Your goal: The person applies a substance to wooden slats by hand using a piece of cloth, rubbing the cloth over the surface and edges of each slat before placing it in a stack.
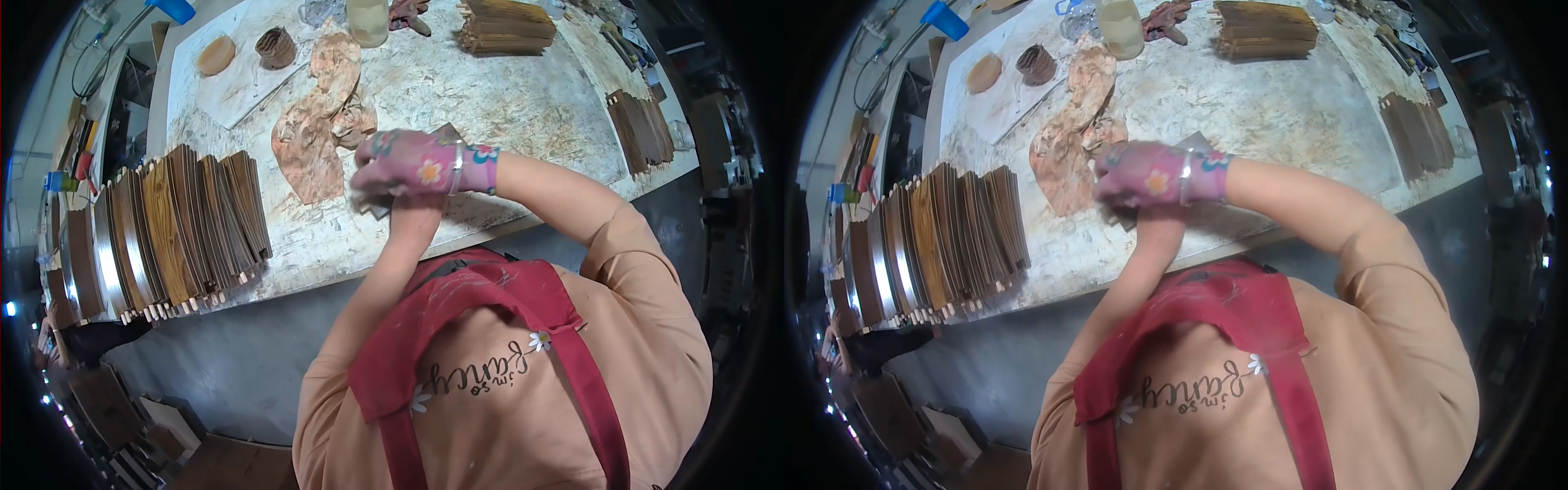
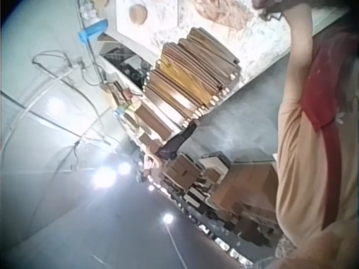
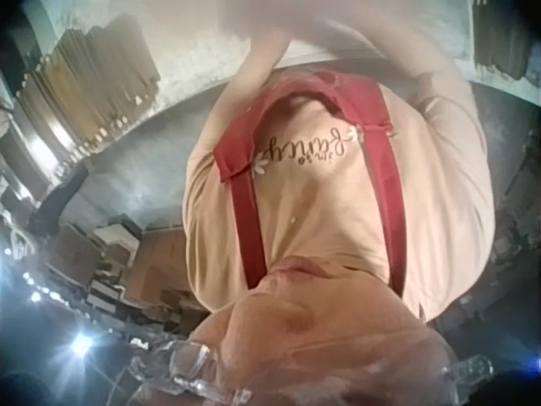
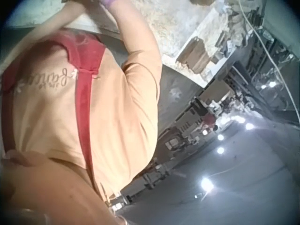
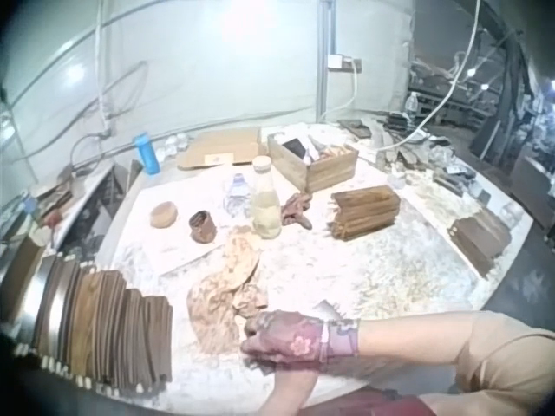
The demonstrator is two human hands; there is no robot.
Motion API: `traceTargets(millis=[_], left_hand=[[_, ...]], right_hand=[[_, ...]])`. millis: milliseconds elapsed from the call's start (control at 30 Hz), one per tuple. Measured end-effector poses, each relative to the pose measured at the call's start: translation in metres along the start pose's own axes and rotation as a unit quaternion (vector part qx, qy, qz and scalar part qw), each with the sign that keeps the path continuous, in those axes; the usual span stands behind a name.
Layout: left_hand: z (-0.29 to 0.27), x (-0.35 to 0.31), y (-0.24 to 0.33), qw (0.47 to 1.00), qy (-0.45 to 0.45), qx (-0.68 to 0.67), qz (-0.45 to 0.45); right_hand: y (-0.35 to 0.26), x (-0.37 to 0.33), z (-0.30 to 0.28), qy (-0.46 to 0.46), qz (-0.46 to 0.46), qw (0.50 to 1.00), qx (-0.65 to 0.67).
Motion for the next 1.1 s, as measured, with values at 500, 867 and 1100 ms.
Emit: traceTargets(millis=[500,867,1100], left_hand=[[0.008,-0.005,0.005,0.993,-0.03,0.091,0.063],[-0.017,0.014,0.017,0.982,0.002,0.155,0.107],[-0.053,0.027,0.014,0.988,-0.012,0.146,0.04]], right_hand=[[0.05,0.028,0.028,-0.032,0.005,0.988,-0.149],[0.04,-0.027,-0.031,0.207,0.085,0.974,0.032],[0.037,-0.095,-0.053,0.244,0.207,0.935,0.151]])
Point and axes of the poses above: each hand's wrist, its own x-axis towards the middle knuckle, its own z-axis out of the palm, y = z × x, the point moved 5 cm from there along x, towards the middle knuckle, and after that the axes turned 3 degrees about -y, right-handed, at the moved point
